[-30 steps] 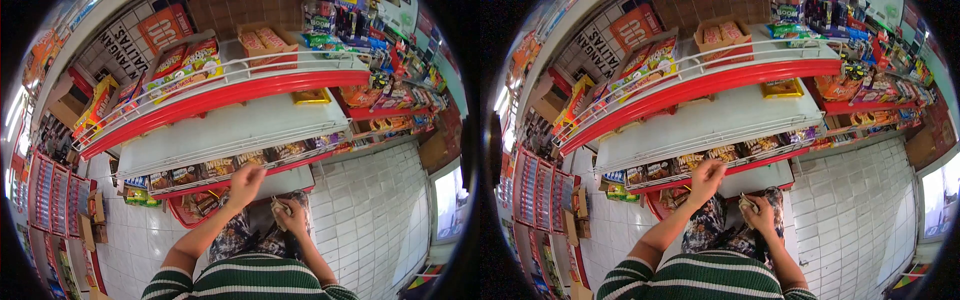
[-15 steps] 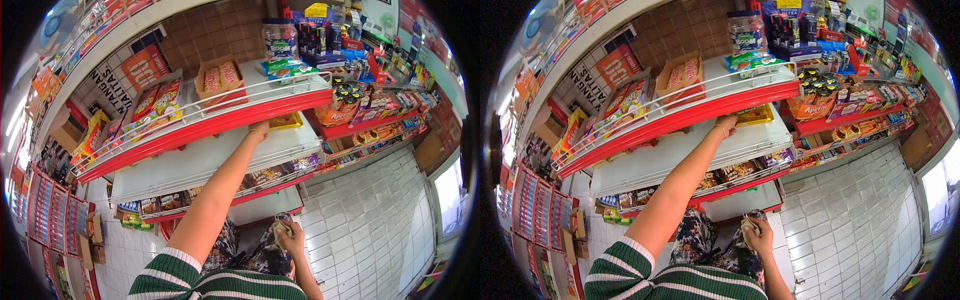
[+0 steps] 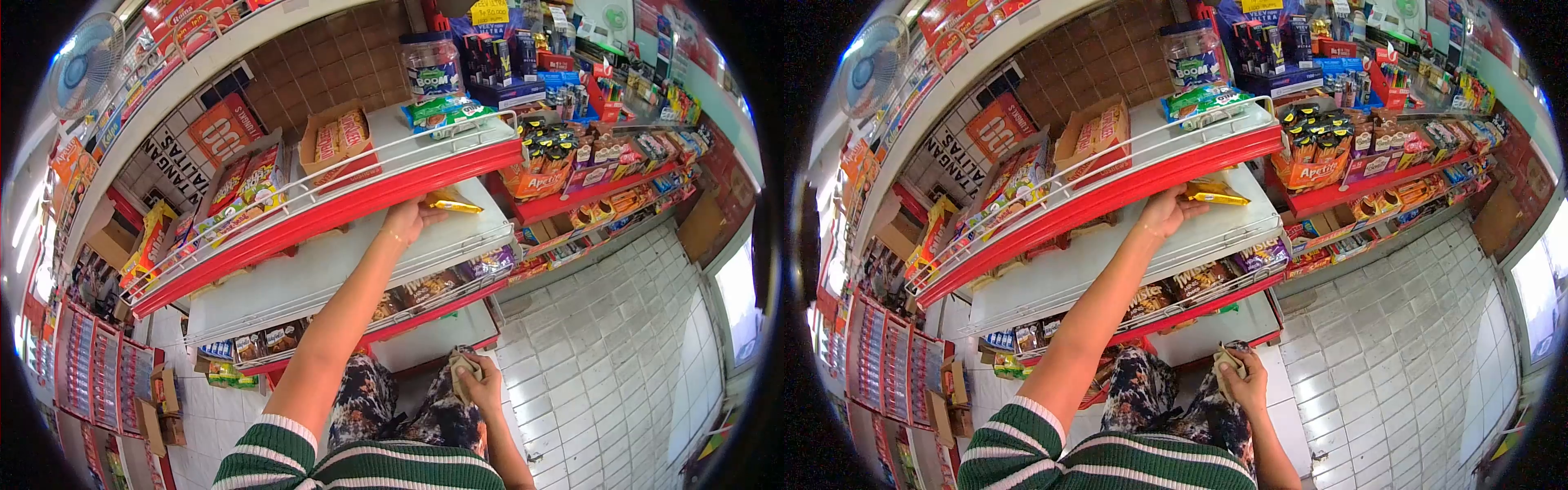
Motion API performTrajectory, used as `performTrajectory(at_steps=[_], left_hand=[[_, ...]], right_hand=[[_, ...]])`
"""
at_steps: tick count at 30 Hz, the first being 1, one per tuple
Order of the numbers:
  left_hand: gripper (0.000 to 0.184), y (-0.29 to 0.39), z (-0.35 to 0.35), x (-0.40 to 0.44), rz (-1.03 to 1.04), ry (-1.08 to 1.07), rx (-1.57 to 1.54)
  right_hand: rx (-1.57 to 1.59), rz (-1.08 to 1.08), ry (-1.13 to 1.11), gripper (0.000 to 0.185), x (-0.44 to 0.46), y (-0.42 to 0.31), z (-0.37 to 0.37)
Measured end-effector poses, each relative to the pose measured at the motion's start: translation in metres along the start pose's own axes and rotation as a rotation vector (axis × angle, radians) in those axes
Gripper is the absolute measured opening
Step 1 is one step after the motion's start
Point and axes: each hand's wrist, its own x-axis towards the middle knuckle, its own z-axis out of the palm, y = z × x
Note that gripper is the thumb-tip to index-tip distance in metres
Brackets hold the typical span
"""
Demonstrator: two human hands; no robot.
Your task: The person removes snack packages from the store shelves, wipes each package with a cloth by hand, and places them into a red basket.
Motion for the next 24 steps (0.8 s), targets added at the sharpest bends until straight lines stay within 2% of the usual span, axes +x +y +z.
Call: performTrajectory(at_steps=[3, 5, 8, 10, 11, 12, 13, 15, 16, 17, 18, 20, 24], left_hand=[[0.023, 0.013, 0.000, -0.049, 0.070, -0.121, -0.137], [0.020, 0.029, 0.009, -0.096, 0.052, -0.111, -0.157], [0.020, 0.032, 0.007, -0.160, 0.069, -0.098, -0.019], [0.020, 0.024, -0.003, -0.195, 0.023, -0.081, 0.053], [0.019, 0.017, -0.009, -0.211, -0.006, -0.071, 0.058], [0.011, -0.008, -0.028, -0.229, 0.033, 0.021, 0.188], [0.009, -0.012, -0.028, -0.241, 0.037, 0.024, 0.222], [0.008, -0.031, -0.042, -0.257, 0.012, 0.044, 0.296], [0.007, -0.041, -0.051, -0.262, -0.016, 0.062, 0.335], [0.006, -0.051, -0.053, -0.268, 0.044, 0.045, 0.298], [0.007, -0.039, -0.030, -0.279, 0.022, 0.170, 0.165], [0.007, -0.055, -0.056, -0.282, 0.132, 0.244, 0.145], [0.009, -0.043, -0.091, -0.309, 0.112, 0.196, 0.225]], right_hand=[[0.139, 0.054, 0.025, 0.030, 0.000, -0.008, -0.004], [0.167, 0.064, 0.063, 0.029, 0.002, -0.012, -0.012], [0.265, 0.073, 0.140, 0.028, 0.008, -0.033, -0.017], [0.558, 0.052, 0.262, 0.028, 0.012, -0.055, -0.017], [0.554, 0.054, 0.260, 0.028, 0.013, -0.070, -0.013], [0.484, -0.046, 0.266, 0.028, 0.009, -0.088, 0.000], [0.417, -0.150, 0.273, 0.028, 0.009, -0.098, 0.013], [0.270, -0.249, 0.117, 0.030, 0.003, -0.104, 0.042], [0.049, -0.509, 0.079, 0.031, -0.001, -0.118, 0.056], [-0.152, -0.644, 0.022, 0.030, -0.005, -0.128, 0.071], [-0.282, -0.604, -0.020, 0.028, -0.013, -0.135, 0.086], [-0.316, -0.552, -0.053, 0.028, -0.019, -0.124, 0.106], [-0.316, -0.475, -0.057, 0.025, -0.019, -0.117, 0.118]])
